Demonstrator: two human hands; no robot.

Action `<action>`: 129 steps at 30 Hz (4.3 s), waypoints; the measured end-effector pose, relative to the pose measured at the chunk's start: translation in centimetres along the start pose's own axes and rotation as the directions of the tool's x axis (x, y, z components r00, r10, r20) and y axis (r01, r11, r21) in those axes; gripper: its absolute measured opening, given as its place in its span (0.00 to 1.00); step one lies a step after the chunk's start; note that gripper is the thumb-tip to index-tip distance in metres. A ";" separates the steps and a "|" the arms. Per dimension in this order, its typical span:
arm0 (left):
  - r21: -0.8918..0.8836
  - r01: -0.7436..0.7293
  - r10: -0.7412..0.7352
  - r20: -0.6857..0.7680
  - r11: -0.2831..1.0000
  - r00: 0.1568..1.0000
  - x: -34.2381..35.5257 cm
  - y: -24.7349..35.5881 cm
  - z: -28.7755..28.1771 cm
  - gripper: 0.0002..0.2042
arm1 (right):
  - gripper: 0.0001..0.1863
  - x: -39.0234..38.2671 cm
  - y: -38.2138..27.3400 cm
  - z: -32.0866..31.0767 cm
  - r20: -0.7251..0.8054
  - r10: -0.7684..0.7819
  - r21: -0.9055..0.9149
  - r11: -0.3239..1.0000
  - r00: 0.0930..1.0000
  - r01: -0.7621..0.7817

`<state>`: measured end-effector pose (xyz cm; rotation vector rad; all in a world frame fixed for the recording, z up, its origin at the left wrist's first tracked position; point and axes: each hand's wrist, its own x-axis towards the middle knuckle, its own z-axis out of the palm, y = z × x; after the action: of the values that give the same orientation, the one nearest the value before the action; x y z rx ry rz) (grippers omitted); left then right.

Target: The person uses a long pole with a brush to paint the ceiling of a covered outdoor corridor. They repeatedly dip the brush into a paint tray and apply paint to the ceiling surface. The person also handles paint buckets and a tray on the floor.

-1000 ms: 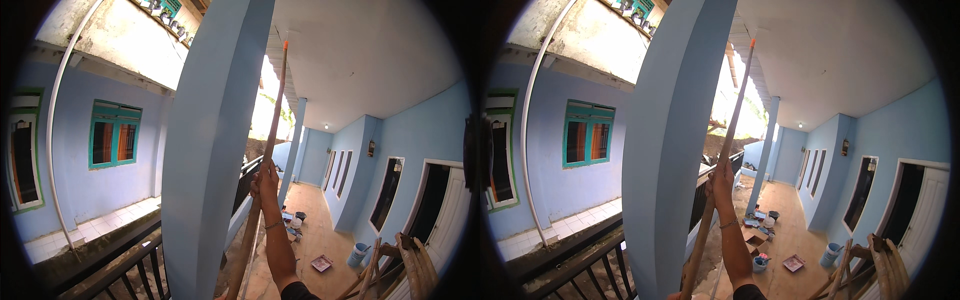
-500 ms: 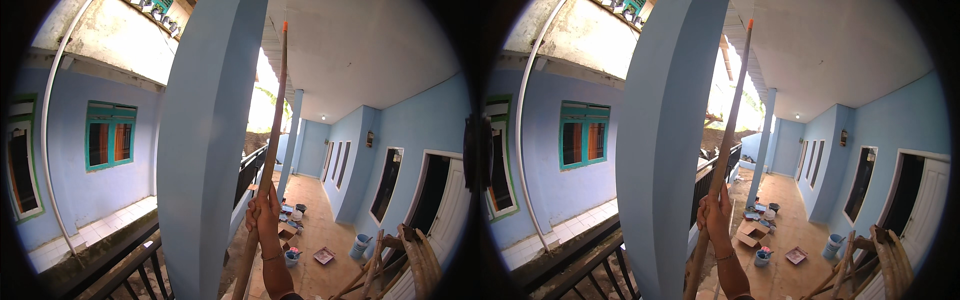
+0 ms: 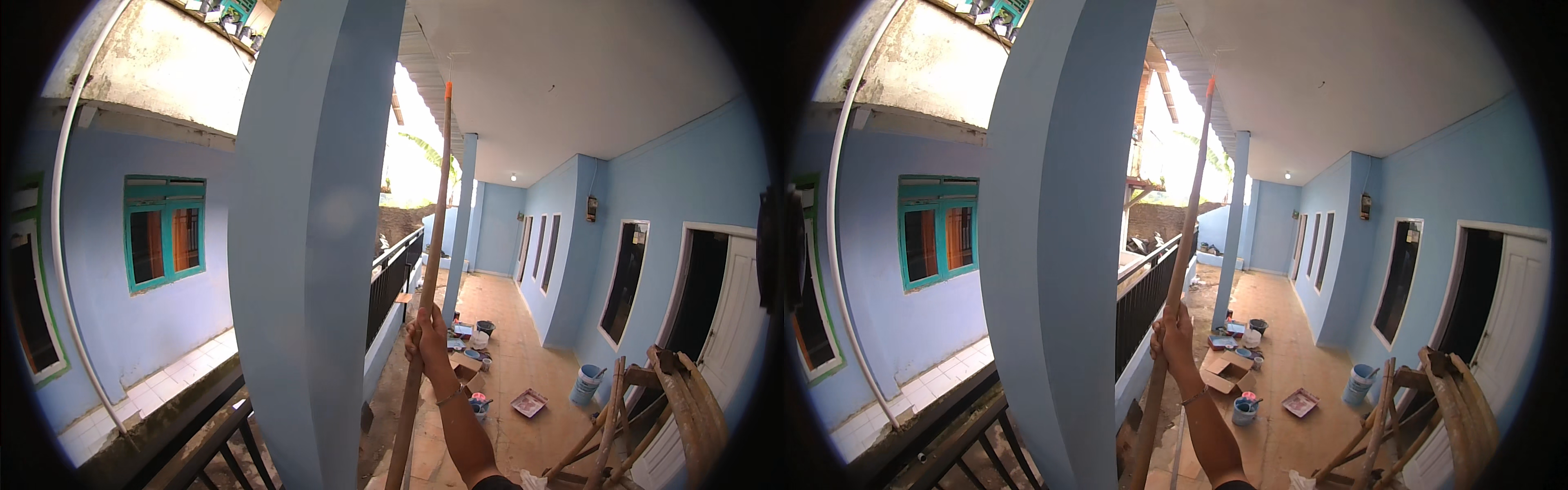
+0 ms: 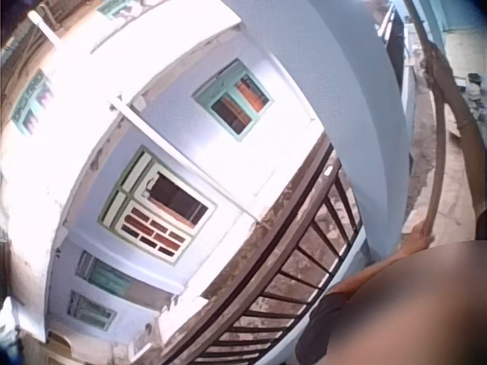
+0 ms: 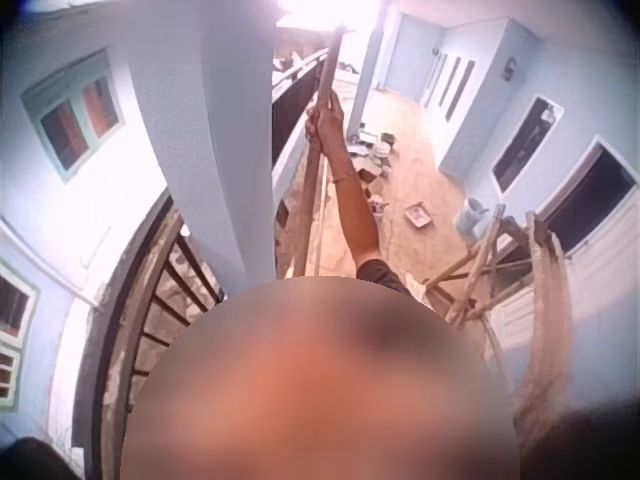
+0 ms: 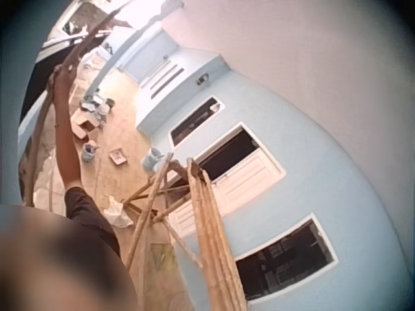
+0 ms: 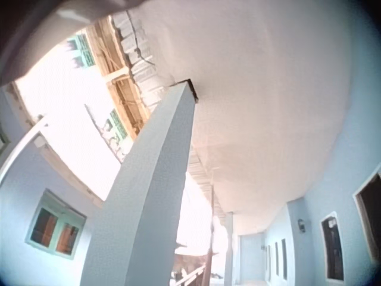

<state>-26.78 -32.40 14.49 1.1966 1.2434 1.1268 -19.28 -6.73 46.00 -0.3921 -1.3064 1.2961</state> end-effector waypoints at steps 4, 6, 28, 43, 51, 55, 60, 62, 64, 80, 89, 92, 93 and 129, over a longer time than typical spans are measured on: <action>-0.051 -0.079 0.079 -0.006 0.996 0.997 -3.0 -10.4 -1.4 0.24 | 0.17 -5.5 8.8 -5.3 -0.108 0.160 0.082 0.985 0.981 -0.152; 0.010 0.093 -0.093 0.007 0.996 0.996 -6.2 -11.5 -3.0 0.22 | 0.14 -7.3 13.1 -8.5 -0.185 0.187 0.123 0.978 0.965 -0.166; 0.480 0.663 -0.782 0.083 0.575 0.618 26.0 -10.5 19.1 0.07 | 0.18 -15.0 44.1 -63.0 -0.776 0.622 0.442 0.655 0.105 -0.613; 0.572 0.699 -0.867 0.042 0.428 0.496 48.6 -11.2 25.7 0.12 | 0.21 -2.6 50.8 -79.5 -0.801 0.598 0.463 0.648 0.028 -0.606; 0.594 0.679 -0.848 0.009 0.431 0.530 49.3 -8.2 23.3 0.12 | 0.22 -1.9 52.5 -76.2 -0.758 0.652 0.551 0.658 0.023 -0.513; 0.627 0.653 -0.833 -0.011 0.425 0.553 47.8 -7.0 21.2 0.11 | 0.19 -2.2 51.8 -73.4 -0.746 0.663 0.587 0.697 0.060 -0.412; 0.632 0.668 -0.845 -0.038 0.393 0.533 48.8 -6.2 21.1 0.11 | 0.18 -1.1 51.5 -74.1 -0.707 0.704 0.633 0.672 0.066 -0.383; 0.625 0.653 -0.838 0.004 0.428 0.546 50.0 -6.7 22.1 0.11 | 0.17 -0.8 51.7 -75.2 -0.720 0.692 0.619 0.674 0.052 -0.403; 0.631 0.644 -0.839 0.022 0.433 0.543 51.0 -7.1 22.8 0.11 | 0.17 -0.6 51.9 -76.5 -0.751 0.660 0.588 0.688 0.028 -0.426; 0.714 0.555 -0.800 0.010 0.426 0.600 52.2 -5.8 23.6 0.09 | 0.19 -1.1 50.7 -78.1 -0.749 0.663 0.601 0.684 0.006 -0.413; 0.714 0.618 -0.862 -0.039 0.330 0.506 48.5 -6.3 21.0 0.15 | 0.19 -3.3 49.2 -74.7 -0.720 0.691 0.617 0.679 0.063 -0.397; 0.693 0.632 -0.869 -0.014 0.348 0.494 47.8 -7.2 20.9 0.15 | 0.19 -4.1 49.6 -74.8 -0.727 0.685 0.605 0.671 0.047 -0.428; 0.680 0.638 -0.870 0.002 0.362 0.492 47.8 -7.7 21.2 0.14 | 0.20 -4.3 49.9 -75.3 -0.714 0.700 0.625 0.647 0.016 -0.437; 0.343 0.594 -0.671 0.180 0.728 0.719 23.5 -12.0 16.9 0.14 | 0.21 -10.5 39.6 -55.2 -0.885 0.210 -0.165 0.693 0.415 -0.702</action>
<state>-9.73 -10.16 0.42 0.9461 1.4395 0.2542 11.71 20.73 -8.94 -1.6946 -0.6652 0.9212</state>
